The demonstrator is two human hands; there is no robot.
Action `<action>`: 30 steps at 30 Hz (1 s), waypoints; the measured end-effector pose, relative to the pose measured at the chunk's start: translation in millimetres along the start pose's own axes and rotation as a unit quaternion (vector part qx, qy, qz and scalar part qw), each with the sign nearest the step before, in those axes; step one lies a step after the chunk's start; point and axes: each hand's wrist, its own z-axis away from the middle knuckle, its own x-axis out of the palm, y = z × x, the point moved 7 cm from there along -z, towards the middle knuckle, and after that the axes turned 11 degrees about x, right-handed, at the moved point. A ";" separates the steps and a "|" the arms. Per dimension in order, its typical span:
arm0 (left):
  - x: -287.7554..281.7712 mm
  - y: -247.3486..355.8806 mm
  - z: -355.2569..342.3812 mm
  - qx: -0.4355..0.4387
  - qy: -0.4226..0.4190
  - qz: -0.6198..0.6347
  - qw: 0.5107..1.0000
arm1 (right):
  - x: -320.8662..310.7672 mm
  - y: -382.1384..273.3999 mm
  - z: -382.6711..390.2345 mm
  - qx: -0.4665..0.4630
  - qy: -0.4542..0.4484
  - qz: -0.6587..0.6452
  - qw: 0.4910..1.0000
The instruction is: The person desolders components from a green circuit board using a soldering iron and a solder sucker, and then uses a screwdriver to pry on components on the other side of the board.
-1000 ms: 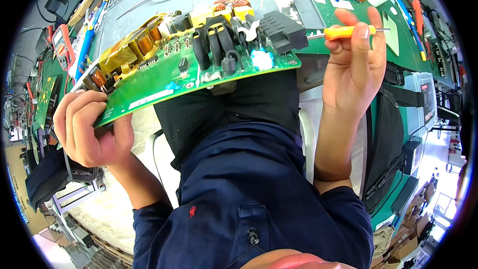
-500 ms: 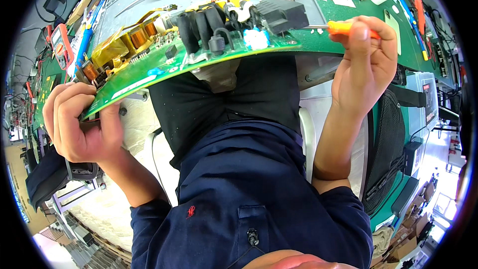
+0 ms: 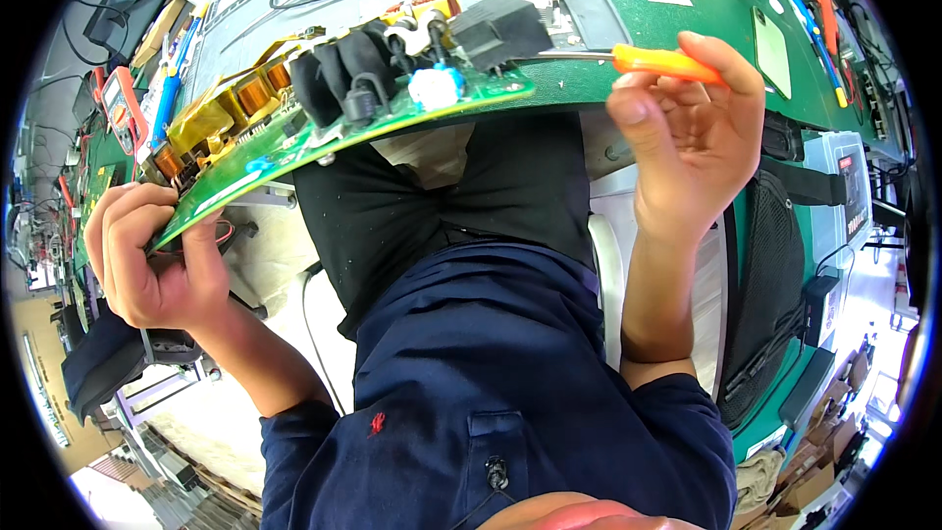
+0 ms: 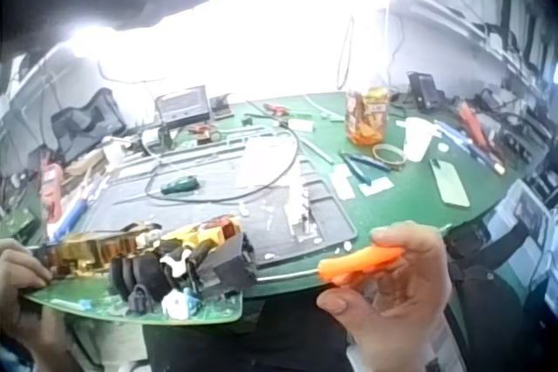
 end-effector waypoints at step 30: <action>-0.5 1.5 11.1 0.013 0.021 -0.047 0.999 | 27.1 15.4 -6.7 -0.174 0.051 0.018 0.983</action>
